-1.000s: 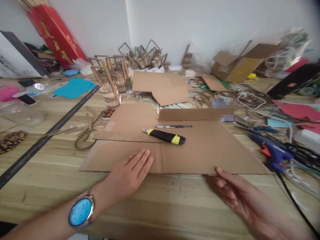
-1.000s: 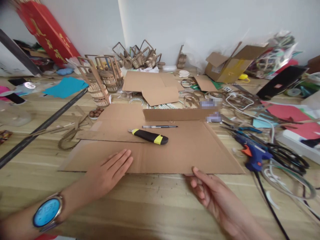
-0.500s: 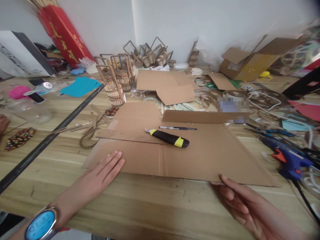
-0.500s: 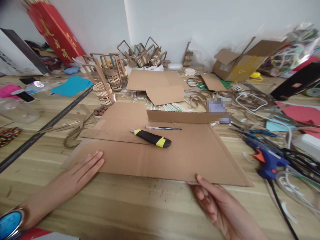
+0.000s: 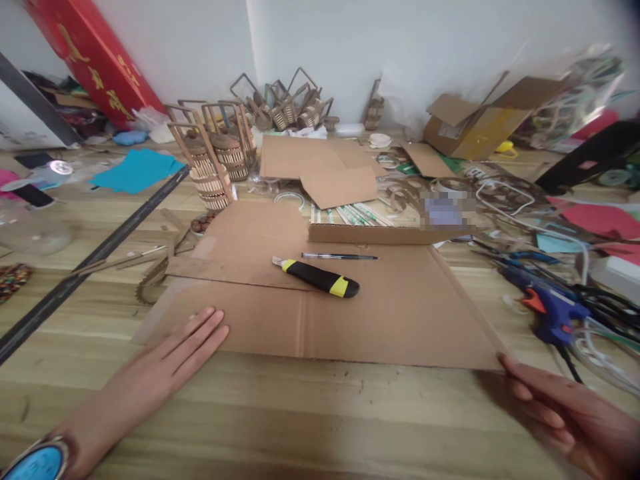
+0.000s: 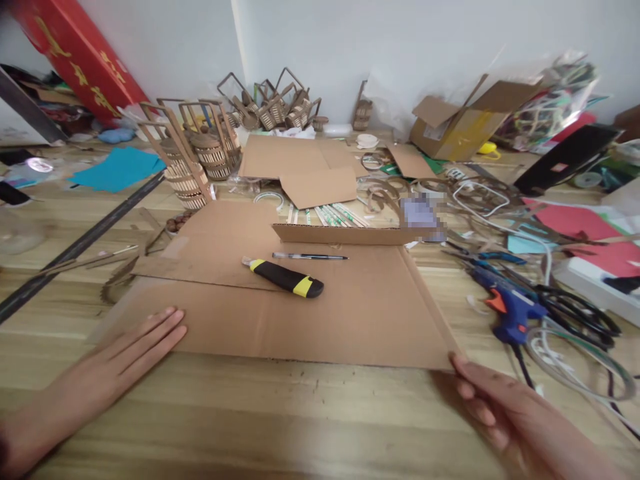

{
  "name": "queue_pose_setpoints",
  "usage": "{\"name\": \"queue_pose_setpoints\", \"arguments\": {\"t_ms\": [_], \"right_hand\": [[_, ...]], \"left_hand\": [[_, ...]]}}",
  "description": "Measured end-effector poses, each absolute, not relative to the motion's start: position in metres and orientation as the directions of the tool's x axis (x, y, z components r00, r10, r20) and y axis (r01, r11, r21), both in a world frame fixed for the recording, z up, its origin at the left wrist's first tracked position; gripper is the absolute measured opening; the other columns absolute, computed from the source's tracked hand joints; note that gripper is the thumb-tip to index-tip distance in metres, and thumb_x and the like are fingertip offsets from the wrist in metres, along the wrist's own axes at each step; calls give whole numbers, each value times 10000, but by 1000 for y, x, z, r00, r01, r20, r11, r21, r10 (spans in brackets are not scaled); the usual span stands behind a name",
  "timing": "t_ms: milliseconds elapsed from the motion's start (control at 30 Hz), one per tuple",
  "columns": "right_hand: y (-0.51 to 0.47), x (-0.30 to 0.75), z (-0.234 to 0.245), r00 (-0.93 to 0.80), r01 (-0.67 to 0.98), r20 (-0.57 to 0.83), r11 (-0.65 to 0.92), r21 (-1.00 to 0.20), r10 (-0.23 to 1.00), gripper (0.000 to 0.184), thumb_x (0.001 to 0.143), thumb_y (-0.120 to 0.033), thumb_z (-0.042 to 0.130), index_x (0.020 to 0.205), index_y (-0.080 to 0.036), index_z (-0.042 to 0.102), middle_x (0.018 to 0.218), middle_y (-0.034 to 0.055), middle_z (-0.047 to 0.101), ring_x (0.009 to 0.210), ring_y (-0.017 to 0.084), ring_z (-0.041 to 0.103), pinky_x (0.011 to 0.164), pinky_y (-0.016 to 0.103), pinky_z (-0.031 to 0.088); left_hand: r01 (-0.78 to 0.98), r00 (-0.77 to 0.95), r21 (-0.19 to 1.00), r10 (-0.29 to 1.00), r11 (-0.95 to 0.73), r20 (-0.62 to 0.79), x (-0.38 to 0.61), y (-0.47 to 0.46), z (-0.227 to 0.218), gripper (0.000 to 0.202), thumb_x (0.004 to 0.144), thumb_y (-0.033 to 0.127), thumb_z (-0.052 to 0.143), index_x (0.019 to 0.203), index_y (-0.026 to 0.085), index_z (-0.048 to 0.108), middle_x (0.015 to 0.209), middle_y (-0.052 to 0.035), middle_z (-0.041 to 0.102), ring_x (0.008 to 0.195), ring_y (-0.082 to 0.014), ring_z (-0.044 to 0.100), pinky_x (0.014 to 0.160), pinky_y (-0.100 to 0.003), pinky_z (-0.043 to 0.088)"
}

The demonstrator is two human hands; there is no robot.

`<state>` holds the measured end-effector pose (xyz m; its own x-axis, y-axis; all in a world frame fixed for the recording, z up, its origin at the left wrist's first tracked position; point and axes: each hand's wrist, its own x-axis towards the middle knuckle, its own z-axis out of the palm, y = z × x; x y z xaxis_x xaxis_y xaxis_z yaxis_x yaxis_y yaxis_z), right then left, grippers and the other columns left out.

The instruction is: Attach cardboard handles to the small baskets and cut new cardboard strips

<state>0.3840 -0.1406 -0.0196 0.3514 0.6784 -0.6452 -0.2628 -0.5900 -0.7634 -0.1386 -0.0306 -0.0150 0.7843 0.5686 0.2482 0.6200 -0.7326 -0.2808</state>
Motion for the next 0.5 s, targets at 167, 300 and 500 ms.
{"name": "queue_pose_setpoints", "arguments": {"t_ms": [167,300,500], "right_hand": [[-136,379,-12,247,-1,-680,-702,-712,690,459,687,-627,737,595,-200,598,521,-20,513,379,53,396,343,179,348],[-127,389,-7,292,490,-689,-722,-488,664,507,712,-711,626,572,-224,601,455,25,541,304,118,430,329,260,315],[-96,366,22,326,887,-232,-382,-261,916,420,686,-607,656,465,-263,559,406,57,525,406,224,512,433,305,261]], "left_hand": [[582,812,-295,562,-758,159,-144,-28,-13,767,885,-48,270,1557,266,74,1496,0,467,1362,-173,455,1075,-299,428],[591,806,-216,577,-777,131,-147,-26,-19,830,826,-63,309,1549,286,99,1535,15,397,1397,-194,408,1073,-315,451],[616,785,-110,595,-780,171,-151,-27,-34,884,767,-78,339,1546,287,138,1539,-17,381,1416,-232,372,1059,-353,478]]}}
